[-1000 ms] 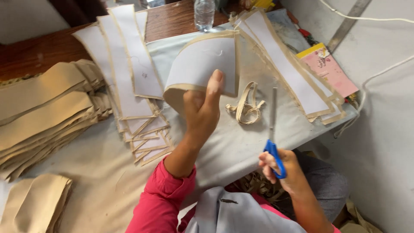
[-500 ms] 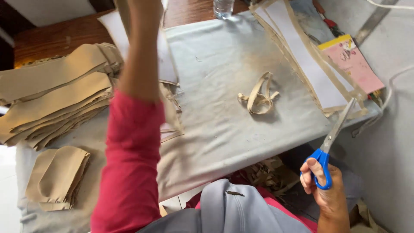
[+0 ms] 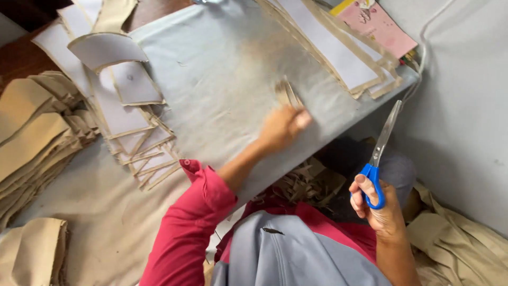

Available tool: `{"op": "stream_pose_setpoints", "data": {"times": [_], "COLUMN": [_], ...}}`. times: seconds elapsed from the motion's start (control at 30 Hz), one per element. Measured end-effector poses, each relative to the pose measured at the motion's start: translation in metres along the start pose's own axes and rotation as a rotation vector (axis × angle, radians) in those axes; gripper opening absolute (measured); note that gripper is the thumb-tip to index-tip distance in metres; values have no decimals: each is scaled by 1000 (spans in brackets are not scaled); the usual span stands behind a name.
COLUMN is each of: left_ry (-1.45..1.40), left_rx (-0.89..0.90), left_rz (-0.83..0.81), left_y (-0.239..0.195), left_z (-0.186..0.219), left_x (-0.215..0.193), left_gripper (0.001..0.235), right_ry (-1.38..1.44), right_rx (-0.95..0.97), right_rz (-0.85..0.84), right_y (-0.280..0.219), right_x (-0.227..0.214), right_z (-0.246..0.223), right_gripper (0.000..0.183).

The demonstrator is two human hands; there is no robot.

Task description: Trimming excess material from the edges of fabric pieces using scissors.

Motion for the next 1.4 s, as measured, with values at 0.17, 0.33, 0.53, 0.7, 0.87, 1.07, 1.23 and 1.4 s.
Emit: {"op": "stream_pose_setpoints", "data": {"times": [0.17,0.33,0.53,0.7,0.87,1.07,1.23,1.4], "left_ry": [-648,-294,636,889,726,133,-53,-378], "left_rx": [232,119,39,103,353,-228,-39,-117], "left_rz": [-720,-182,-123,49,189,-168,161,-52], "left_y": [-74,-93,-141,-145,-178,-206,-142,-110], "left_z": [75,15,22,28,43,11,58,-108], "left_x": [-32,-34,-36,-33,10,78,61,352], "left_gripper": [56,33,106,98,69,106,14,105], "right_ry": [-60,-176,-404,-743,-995,-1107,-1158,-1177], "right_rx": [-118,-330,-539,-443,-638,-904,-1028,-1103], "right_rz": [9,30,111,286,325,209,127,100], "right_y": [6,42,160,220,271,263,244,259], "right_x": [-15,-15,-20,0,-27,-34,-26,-37], "right_z": [1,-42,-90,-106,-79,-71,-70,-67], "right_gripper": [32,20,23,36,40,39,32,32]}}
Point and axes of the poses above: each hand's wrist, its own y-axis towards the middle knuckle, its own x-axis out of the palm, z = x × y, the point moved 3 cm from there along y, towards the middle knuckle, and after that the axes turned 15 degrees about y, right-handed, at the moved point
